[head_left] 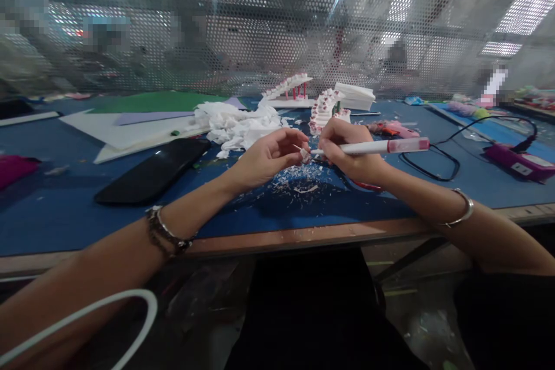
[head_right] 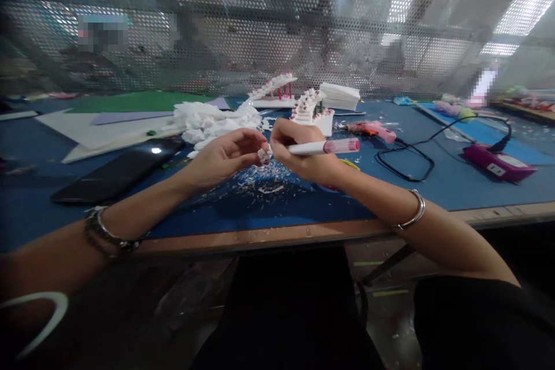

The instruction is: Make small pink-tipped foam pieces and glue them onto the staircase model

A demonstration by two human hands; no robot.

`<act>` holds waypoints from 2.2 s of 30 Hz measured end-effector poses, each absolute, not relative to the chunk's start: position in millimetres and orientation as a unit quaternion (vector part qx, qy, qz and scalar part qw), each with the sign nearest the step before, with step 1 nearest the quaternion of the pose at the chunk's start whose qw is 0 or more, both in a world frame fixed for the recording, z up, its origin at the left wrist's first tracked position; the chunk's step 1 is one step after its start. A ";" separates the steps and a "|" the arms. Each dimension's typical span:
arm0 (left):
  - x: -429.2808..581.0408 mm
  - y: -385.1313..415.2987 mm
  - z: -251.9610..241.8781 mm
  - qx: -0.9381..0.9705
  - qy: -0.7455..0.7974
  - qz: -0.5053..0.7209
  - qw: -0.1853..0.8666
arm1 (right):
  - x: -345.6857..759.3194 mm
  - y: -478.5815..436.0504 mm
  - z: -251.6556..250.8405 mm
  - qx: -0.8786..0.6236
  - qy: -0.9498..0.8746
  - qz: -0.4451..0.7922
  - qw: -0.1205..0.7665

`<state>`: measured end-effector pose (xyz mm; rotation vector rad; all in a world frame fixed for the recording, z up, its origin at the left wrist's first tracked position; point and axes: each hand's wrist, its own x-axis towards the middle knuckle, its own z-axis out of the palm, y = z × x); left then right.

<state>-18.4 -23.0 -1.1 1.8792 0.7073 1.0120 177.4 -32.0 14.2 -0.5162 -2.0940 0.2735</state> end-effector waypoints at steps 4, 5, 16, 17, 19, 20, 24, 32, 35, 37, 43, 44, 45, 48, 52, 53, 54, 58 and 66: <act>-18.2 -23.4 -1.2 0.755 0.290 0.408 0.424 | 178.1 -32.5 14.5 -0.206 -0.858 0.116 0.455; -18.1 -23.6 -1.1 0.754 0.291 0.408 0.424 | 178.2 -32.8 14.8 -0.213 -0.859 0.114 0.452; -17.0 -25.9 1.4 0.754 0.311 0.399 0.419 | 178.4 -35.3 16.1 -0.235 -0.855 0.092 0.453; -16.7 -26.2 1.7 0.753 0.312 0.400 0.419 | 178.7 -35.6 16.0 -0.237 -0.854 0.089 0.454; -16.4 -26.6 1.8 0.751 0.314 0.404 0.418 | 179.1 -36.1 15.7 -0.228 -0.860 0.095 0.447; -16.3 -26.5 1.6 0.748 0.317 0.405 0.419 | 179.1 -36.3 15.5 -0.221 -0.864 0.099 0.442; -16.8 -24.4 -0.9 0.728 0.323 0.408 0.447 | 178.4 -36.8 15.3 -0.211 -0.871 0.112 0.430; -17.0 -22.0 -3.0 0.702 0.322 0.417 0.479 | 177.5 -37.2 17.1 -0.231 -0.864 0.105 0.435; -16.8 -21.7 -4.1 0.698 0.320 0.416 0.488 | 177.5 -37.2 16.7 -0.225 -0.864 0.112 0.437; -16.7 -21.2 -5.1 0.699 0.322 0.414 0.487 | 177.1 -37.2 16.3 -0.233 -0.866 0.118 0.427; -15.9 -21.1 -5.1 0.686 0.316 0.419 0.504 | 176.8 -36.9 16.4 -0.244 -0.862 0.093 0.434; -15.7 -21.4 -4.8 0.684 0.313 0.420 0.508 | 176.9 -36.8 16.5 -0.237 -0.865 0.097 0.430; -15.6 -21.6 -4.5 0.683 0.311 0.420 0.510 | 176.9 -36.7 16.4 -0.237 -0.867 0.099 0.428; -15.7 -22.0 -4.1 0.680 0.313 0.421 0.513 | 176.6 -36.7 16.1 -0.261 -0.859 0.080 0.433; -16.1 -21.9 -4.3 0.689 0.321 0.418 0.498 | 176.2 -37.0 15.8 -0.244 -0.868 0.080 0.425; -16.1 -21.9 -4.3 0.692 0.323 0.417 0.493 | 176.2 -37.0 15.9 -0.244 -0.869 0.080 0.423; -16.0 -22.0 -4.2 0.694 0.325 0.417 0.489 | 176.4 -36.8 16.1 -0.251 -0.866 0.076 0.426; -15.1 -22.6 -3.5 0.690 0.313 0.425 0.496 | 177.0 -36.4 17.1 -0.254 -0.852 0.074 0.452; -16.1 -23.4 -3.4 0.698 0.306 0.425 0.489 | 177.3 -35.9 15.8 -0.233 -0.863 0.090 0.440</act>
